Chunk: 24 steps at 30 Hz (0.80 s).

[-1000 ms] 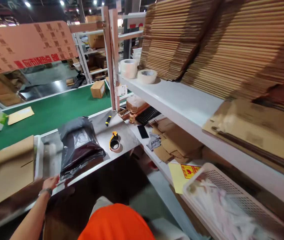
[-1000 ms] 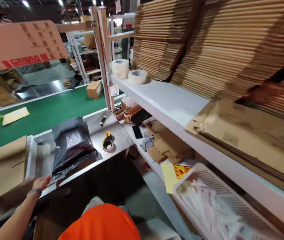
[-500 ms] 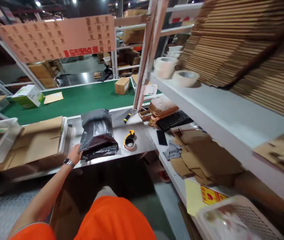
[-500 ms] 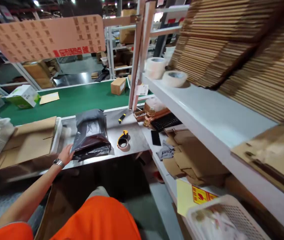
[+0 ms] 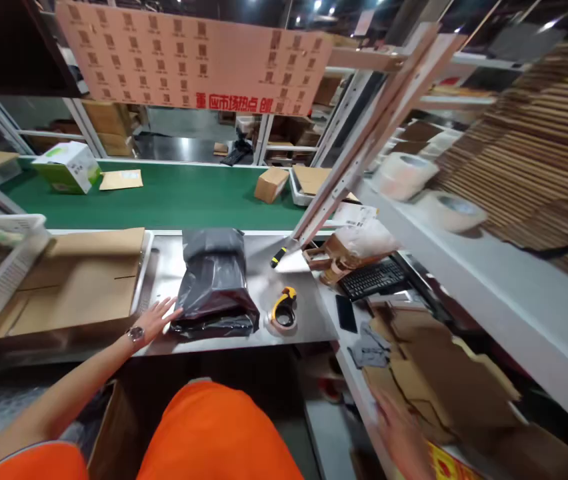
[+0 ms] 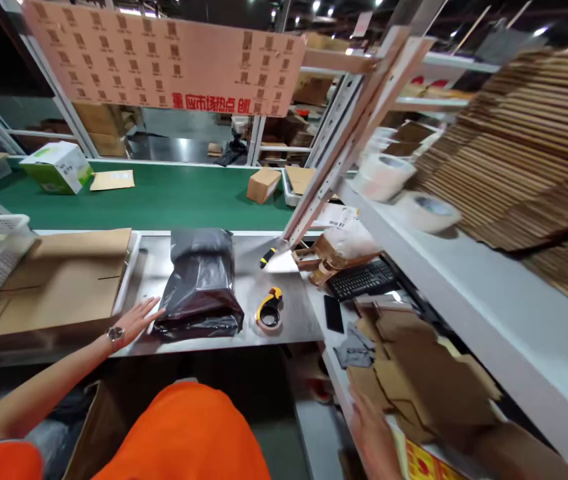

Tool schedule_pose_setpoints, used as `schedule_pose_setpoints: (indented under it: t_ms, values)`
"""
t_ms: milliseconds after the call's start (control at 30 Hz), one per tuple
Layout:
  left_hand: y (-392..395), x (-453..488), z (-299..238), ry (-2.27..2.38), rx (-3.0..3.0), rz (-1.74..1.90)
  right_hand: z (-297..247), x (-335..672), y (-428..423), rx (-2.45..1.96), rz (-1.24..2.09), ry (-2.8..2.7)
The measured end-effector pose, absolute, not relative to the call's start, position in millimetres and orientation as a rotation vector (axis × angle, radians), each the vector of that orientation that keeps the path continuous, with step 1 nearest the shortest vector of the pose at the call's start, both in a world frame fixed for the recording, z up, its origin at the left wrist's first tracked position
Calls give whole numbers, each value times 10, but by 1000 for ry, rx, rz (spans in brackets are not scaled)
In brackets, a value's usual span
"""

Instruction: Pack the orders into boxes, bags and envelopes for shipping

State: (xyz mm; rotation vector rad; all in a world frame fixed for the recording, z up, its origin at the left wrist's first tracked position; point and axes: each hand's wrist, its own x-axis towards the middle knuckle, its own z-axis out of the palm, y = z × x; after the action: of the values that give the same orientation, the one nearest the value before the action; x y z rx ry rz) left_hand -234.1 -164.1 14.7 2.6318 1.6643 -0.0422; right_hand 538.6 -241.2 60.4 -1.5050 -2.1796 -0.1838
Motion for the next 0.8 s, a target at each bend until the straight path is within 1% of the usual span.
schedule_pose_setpoints:
  t_ms: [133, 233, 333, 433, 533, 600, 700, 800]
  values:
    - [-1513, -2553, -163, 1499, 2800, -18, 449, 4186, -1460, -1134, -228, -2596]
    - [-1391, -2594, -349, 1308, 2934, 124, 322, 3334, -733, -872, -300, -2887]
    - [-1264, -2519, -399, 1063, 3012, 287, 218, 2849, -215, -642, -186, -3102]
    - [-1184, -2367, -316, 930, 2951, 313, 194, 2645, 96, -497, 156, -3238]
    - [-1160, -2209, -192, 1039, 2732, 207, 239, 2588, 257, -507, 476, -3230]
    - [-1156, -2130, -139, 1107, 2583, 112, 278, 2615, 305, -536, 554, -3211]
    - [-1158, -2065, -130, 1199, 2471, 0, 327, 2733, 327, -571, 571, -3197]
    - [-1179, -2055, -151, 1282, 2456, -23, 370, 2835, 333, -612, 558, -3168]
